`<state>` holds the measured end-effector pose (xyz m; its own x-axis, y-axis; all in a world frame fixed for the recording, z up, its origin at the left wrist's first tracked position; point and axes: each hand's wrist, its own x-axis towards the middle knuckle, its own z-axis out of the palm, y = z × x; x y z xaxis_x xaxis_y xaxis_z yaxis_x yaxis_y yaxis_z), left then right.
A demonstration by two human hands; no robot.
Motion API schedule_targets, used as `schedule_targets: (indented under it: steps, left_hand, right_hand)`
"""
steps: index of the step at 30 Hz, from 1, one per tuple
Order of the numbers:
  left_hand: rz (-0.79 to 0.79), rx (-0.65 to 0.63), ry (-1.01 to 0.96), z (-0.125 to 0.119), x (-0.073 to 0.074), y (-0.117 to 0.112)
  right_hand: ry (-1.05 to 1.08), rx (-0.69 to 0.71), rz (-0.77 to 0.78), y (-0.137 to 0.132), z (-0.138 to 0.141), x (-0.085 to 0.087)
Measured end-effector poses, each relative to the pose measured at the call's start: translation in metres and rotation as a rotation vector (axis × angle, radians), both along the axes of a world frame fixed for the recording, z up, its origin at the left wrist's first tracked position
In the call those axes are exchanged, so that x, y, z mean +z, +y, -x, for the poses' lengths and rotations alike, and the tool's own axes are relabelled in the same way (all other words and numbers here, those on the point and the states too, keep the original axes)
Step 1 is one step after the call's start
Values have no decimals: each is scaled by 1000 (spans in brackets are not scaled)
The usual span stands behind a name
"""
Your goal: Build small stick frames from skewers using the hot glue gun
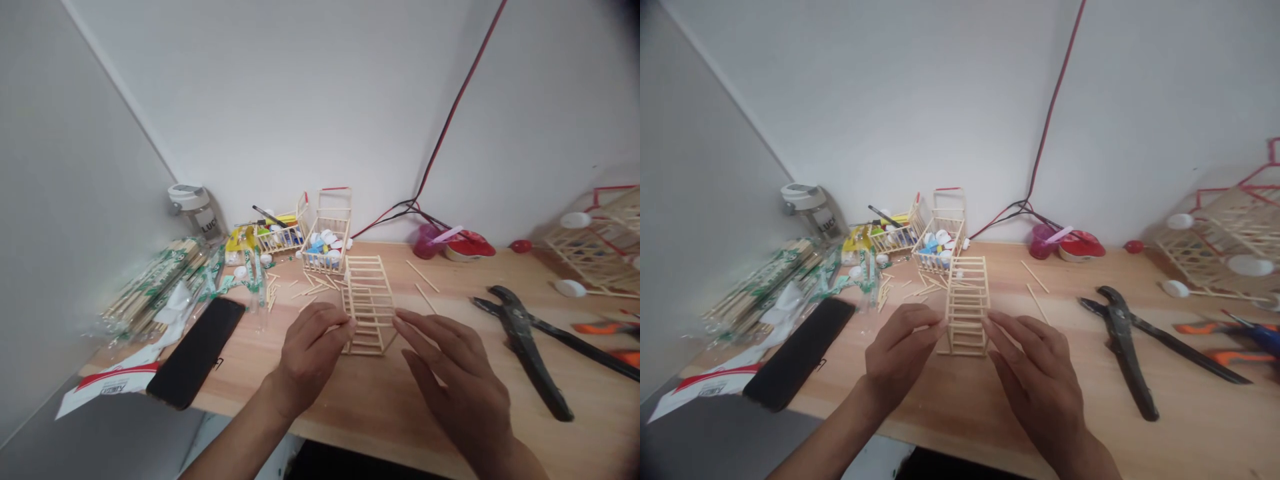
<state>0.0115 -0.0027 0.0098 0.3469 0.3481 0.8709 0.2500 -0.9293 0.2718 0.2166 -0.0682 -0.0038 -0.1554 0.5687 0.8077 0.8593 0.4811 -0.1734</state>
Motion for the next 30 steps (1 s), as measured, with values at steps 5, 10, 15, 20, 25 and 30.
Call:
schedule_targets:
  steps: [5,10,15,20,25,30]
  left_hand:
    - [8,-3,-16,-1,0,1]
    - [6,-1,-19,0,0,1]
    - [0,-11,-12,1,-1,2]
    - [-10,-21,-13,2,-3,2]
    - [-11,-25,-29,1,-4,2]
    - [-26,-21,-23,1,-2,3]
  right_hand:
    - [-3,0,3,0,-1,-1]
    - [17,-7,8,0,-1,-2]
    - [33,-10,3,-1,0,-3]
    - [42,-13,-3,-2,1,-3]
    - [32,-14,-11,-3,3,-3]
    - [26,-14,-37,-3,3,-3]
